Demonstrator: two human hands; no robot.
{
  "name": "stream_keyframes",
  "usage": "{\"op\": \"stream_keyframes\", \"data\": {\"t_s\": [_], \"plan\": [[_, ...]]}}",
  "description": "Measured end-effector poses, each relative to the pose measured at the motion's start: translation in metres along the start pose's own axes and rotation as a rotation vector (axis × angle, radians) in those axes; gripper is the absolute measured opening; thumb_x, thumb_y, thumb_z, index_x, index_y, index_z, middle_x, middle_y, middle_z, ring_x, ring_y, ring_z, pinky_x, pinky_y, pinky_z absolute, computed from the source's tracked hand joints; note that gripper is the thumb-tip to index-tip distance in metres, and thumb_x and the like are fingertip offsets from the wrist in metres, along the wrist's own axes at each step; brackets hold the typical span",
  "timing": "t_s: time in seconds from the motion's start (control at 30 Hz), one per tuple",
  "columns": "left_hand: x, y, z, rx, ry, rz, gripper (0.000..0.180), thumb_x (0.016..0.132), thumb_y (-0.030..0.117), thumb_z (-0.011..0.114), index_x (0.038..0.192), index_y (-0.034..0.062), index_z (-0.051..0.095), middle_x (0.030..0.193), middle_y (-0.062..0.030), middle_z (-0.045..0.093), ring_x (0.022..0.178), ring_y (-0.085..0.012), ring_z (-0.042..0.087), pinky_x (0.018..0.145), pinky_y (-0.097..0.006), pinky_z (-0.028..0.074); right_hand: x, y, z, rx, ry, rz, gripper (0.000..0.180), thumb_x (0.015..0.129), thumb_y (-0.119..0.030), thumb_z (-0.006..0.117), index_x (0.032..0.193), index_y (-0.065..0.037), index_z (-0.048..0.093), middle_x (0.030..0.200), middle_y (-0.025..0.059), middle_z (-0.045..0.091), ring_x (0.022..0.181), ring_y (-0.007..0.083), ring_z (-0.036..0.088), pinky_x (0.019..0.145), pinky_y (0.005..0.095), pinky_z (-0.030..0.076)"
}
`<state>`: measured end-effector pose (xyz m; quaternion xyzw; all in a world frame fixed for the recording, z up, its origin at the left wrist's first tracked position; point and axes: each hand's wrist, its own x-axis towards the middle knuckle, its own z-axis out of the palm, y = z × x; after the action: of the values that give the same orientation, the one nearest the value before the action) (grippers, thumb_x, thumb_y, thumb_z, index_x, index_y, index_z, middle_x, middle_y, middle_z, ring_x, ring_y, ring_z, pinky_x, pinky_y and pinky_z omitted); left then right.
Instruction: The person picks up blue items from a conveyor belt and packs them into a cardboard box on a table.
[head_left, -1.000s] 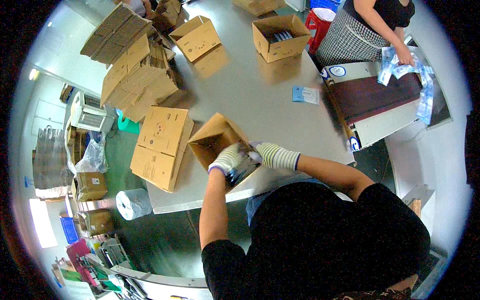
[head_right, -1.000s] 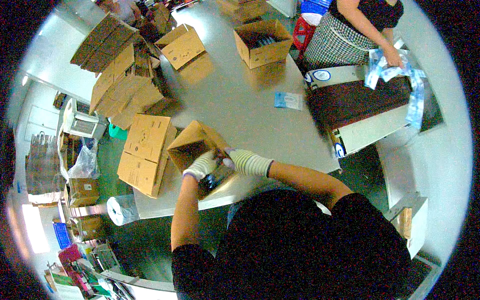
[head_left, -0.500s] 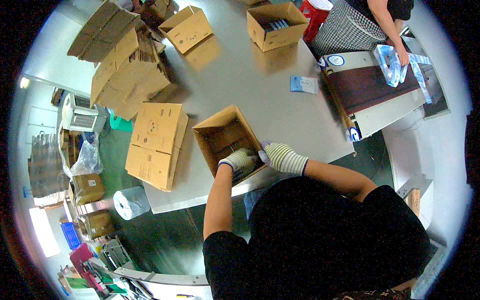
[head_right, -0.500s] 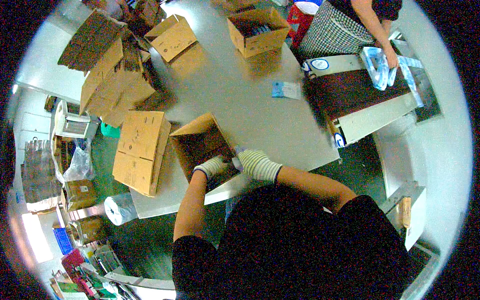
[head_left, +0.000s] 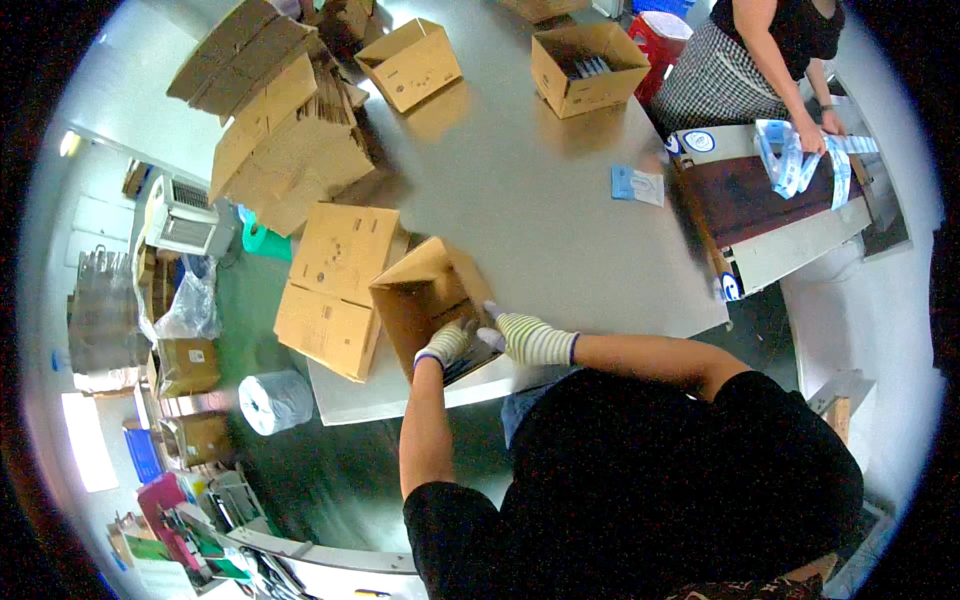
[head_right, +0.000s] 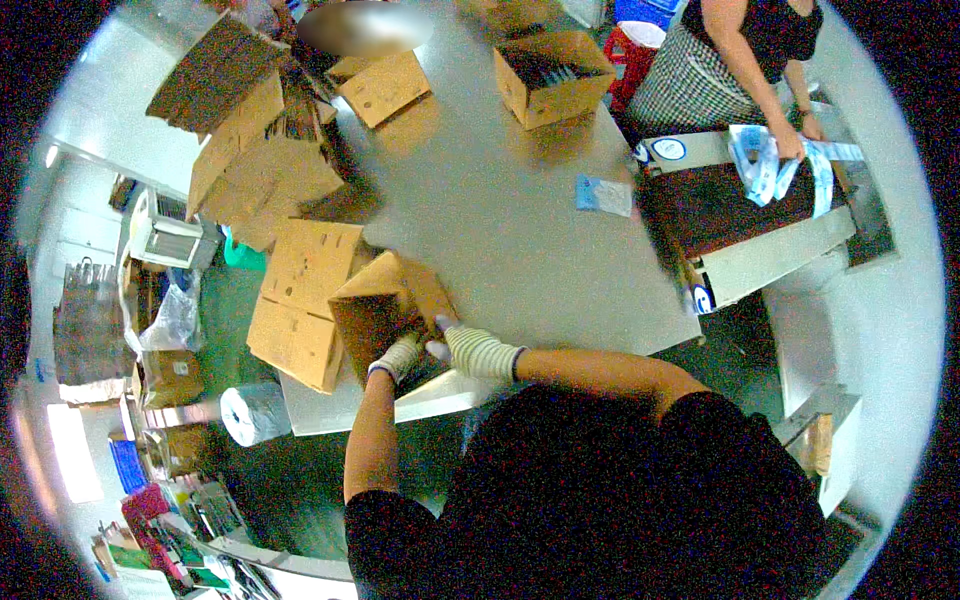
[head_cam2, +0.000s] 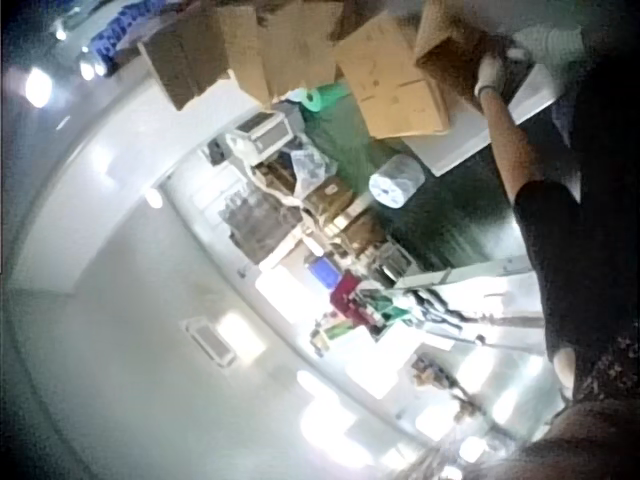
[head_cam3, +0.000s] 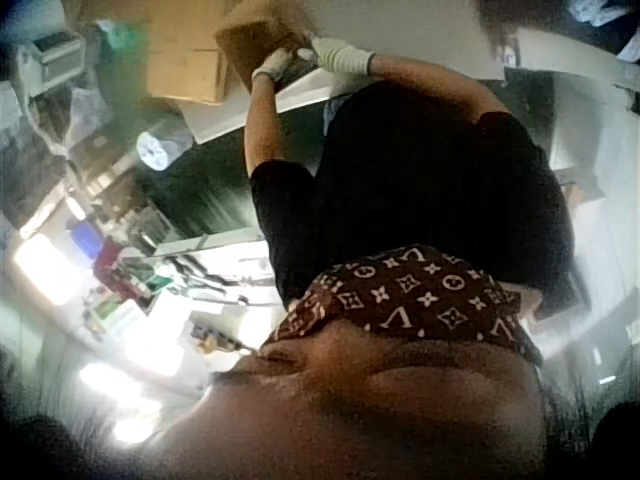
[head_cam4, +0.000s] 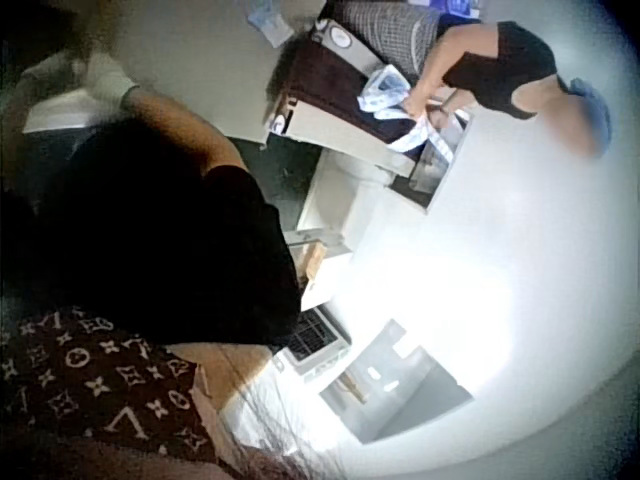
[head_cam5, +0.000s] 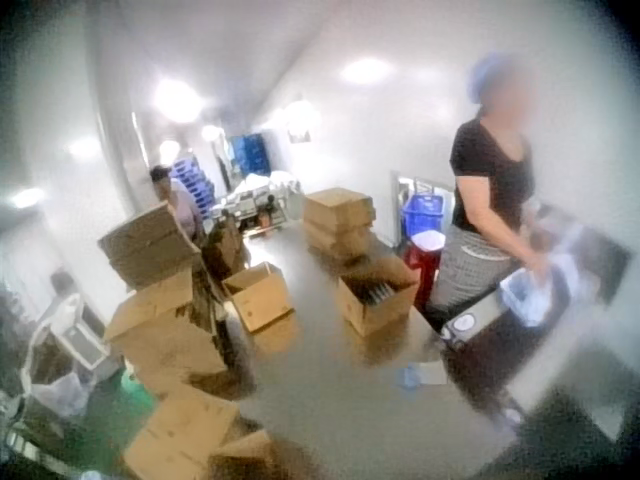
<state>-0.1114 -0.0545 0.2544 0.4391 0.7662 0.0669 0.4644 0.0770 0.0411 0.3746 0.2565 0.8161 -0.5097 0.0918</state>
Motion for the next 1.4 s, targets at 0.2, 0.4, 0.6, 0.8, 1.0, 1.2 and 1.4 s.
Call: {"op": "stream_keyframes", "data": {"t_s": [0.2,0.4,0.6,0.8,1.0,1.2,1.4], "plan": [[-0.036,0.037,-0.058,-0.114,0.028,-0.047,0.049,0.092,0.039,0.033,0.117,-0.0001,0.051,0.119,-0.0265,0.049,0.113,-0.0404,0.044,0.095,-0.042,0.033,0.047,0.015,0.012,0.111,0.060,-0.219,0.065,0.087,-0.052,0.044,0.120,0.003,0.039,0.115,0.0285,0.050,0.103,0.0402,0.050,0.088,0.0456,0.039],[-0.030,-0.054,-0.053,0.057,0.178,0.155,0.045,0.091,0.035,0.038,0.111,-0.0023,0.053,0.105,-0.0249,0.056,0.100,-0.0395,0.052,0.085,-0.043,0.040,-0.003,-0.007,-0.007,0.096,0.090,-0.100,0.068,0.085,-0.056,0.043,0.124,0.000,0.042,0.112,0.0267,0.054,0.102,0.0408,0.053,0.086,0.0441,0.043],[-0.073,-0.009,-0.090,0.291,0.442,0.144,0.028,0.087,0.022,0.050,0.103,-0.0001,0.056,0.097,-0.0195,0.062,0.087,-0.0369,0.057,0.075,-0.042,0.045,-0.068,0.099,-0.017,-0.013,0.271,-0.037,0.038,0.080,-0.031,0.056,0.102,0.000,0.057,0.089,0.0223,0.062,0.084,0.0355,0.060,0.069,0.0455,0.045],[-0.154,0.154,-0.118,0.365,1.007,0.287,0.027,0.090,0.019,0.050,0.090,-0.0055,0.061,0.077,-0.0235,0.061,0.062,-0.0334,0.058,0.057,-0.039,0.048,-0.109,0.188,0.006,-0.018,0.404,0.143,0.039,0.078,-0.034,0.057,0.098,-0.001,0.059,0.090,0.0215,0.062,0.083,0.0390,0.058,0.070,0.0459,0.045],[-0.141,0.256,-0.071,0.448,1.185,0.826,0.019,0.089,0.013,0.051,0.088,-0.0035,0.060,0.080,-0.0174,0.060,0.073,-0.0329,0.058,0.069,-0.041,0.049,-0.126,0.219,-0.015,-0.104,0.069,-0.023,0.043,0.084,-0.042,0.053,0.109,-0.007,0.059,0.099,0.0179,0.062,0.094,0.0334,0.058,0.082,0.0415,0.045],[-0.118,0.320,0.014,0.439,0.951,0.849,0.024,0.076,0.005,0.052,0.099,-0.0005,0.059,0.091,-0.0167,0.060,0.085,-0.0368,0.055,0.079,-0.044,0.045,-0.130,0.241,-0.066,-0.193,-0.042,-0.043,0.043,0.083,-0.039,0.057,0.110,-0.006,0.058,0.102,0.0180,0.061,0.096,0.0334,0.058,0.083,0.0406,0.045],[-0.136,0.285,0.073,0.110,0.960,0.491,0.022,0.076,0.010,0.059,0.096,0.0011,0.057,0.095,-0.0193,0.057,0.088,-0.0374,0.054,0.078,-0.044,0.043,-0.125,0.236,-0.081,-0.089,-0.263,-0.205,0.046,0.083,-0.039,0.056,0.113,-0.004,0.055,0.107,0.0188,0.060,0.099,0.0326,0.057,0.086,0.0395,0.044]]}}
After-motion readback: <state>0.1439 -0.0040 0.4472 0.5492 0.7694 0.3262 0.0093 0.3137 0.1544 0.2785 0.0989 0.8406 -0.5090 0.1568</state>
